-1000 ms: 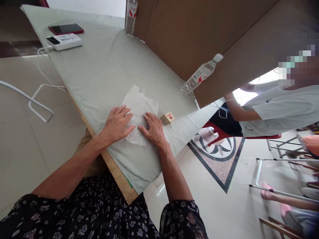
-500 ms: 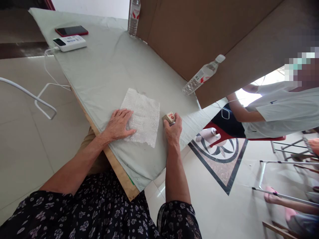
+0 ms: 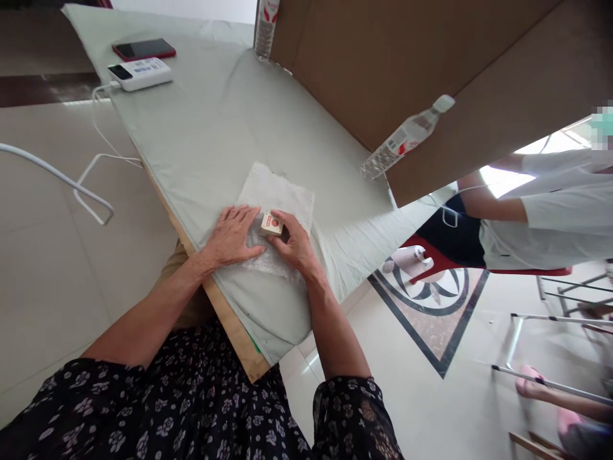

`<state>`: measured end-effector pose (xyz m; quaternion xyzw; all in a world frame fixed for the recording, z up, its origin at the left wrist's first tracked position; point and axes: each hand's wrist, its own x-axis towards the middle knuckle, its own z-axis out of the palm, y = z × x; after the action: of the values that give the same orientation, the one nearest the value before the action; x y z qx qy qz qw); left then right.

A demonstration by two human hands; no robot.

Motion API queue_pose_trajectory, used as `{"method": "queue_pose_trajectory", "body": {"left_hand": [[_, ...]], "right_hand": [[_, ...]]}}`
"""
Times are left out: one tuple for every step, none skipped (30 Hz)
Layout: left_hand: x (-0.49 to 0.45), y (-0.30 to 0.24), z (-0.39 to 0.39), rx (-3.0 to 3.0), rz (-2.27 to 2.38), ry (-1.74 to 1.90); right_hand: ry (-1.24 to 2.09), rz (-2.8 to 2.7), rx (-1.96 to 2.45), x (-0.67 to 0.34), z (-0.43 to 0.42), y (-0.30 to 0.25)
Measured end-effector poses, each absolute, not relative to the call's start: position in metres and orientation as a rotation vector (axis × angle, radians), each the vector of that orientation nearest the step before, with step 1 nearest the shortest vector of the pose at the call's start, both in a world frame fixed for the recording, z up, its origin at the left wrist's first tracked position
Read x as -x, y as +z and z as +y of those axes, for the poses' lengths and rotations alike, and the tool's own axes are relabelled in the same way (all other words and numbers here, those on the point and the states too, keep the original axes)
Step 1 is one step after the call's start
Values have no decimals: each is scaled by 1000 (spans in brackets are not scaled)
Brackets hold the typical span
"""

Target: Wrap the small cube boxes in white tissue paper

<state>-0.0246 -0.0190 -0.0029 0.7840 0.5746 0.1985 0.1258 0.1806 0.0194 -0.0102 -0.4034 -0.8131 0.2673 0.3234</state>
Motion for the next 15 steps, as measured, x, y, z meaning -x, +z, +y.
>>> {"method": "queue_pose_trajectory", "body": {"left_hand": [[25, -3, -19, -2283, 1673, 579], [25, -3, -19, -2283, 1673, 583], [25, -2, -19, -2283, 1672, 588], [25, -2, -19, -2282, 1672, 593], [25, -2, -19, -2282, 1671, 597], [25, -2, -19, -2281, 1669, 599], [25, -2, -19, -2280, 1667, 600], [25, -2, -19, -2280, 1665, 600], [25, -1, -19, -2280, 1662, 600], [25, -1, -19, -2282, 1659, 601], [25, -1, -18, -2284, 1657, 602], [25, -2, -18, -2286, 1656, 604], [25, -2, -18, -2287, 1656, 606], [26, -2, -18, -2286, 1657, 609], [26, -2, -18, -2285, 1656, 611]], "right_hand": [[697, -2135, 1069, -181, 19, -12], [691, -2136, 1080, -182, 18, -13], [681, -2136, 1089, -183, 17, -14], [672, -2139, 1096, -184, 16, -14], [664, -2146, 1102, -184, 15, -14], [656, -2154, 1105, -184, 15, -14], [650, -2160, 1107, -184, 15, -14], [645, -2164, 1106, -183, 15, -13], [640, -2162, 1102, -183, 15, -14], [635, -2158, 1098, -182, 15, -14], [628, -2153, 1096, -182, 16, -14], [620, -2149, 1097, -182, 16, -14], [613, -2149, 1100, -181, 16, -14], [609, -2152, 1105, -182, 16, -14], [608, -2158, 1109, -182, 16, -14]]}}
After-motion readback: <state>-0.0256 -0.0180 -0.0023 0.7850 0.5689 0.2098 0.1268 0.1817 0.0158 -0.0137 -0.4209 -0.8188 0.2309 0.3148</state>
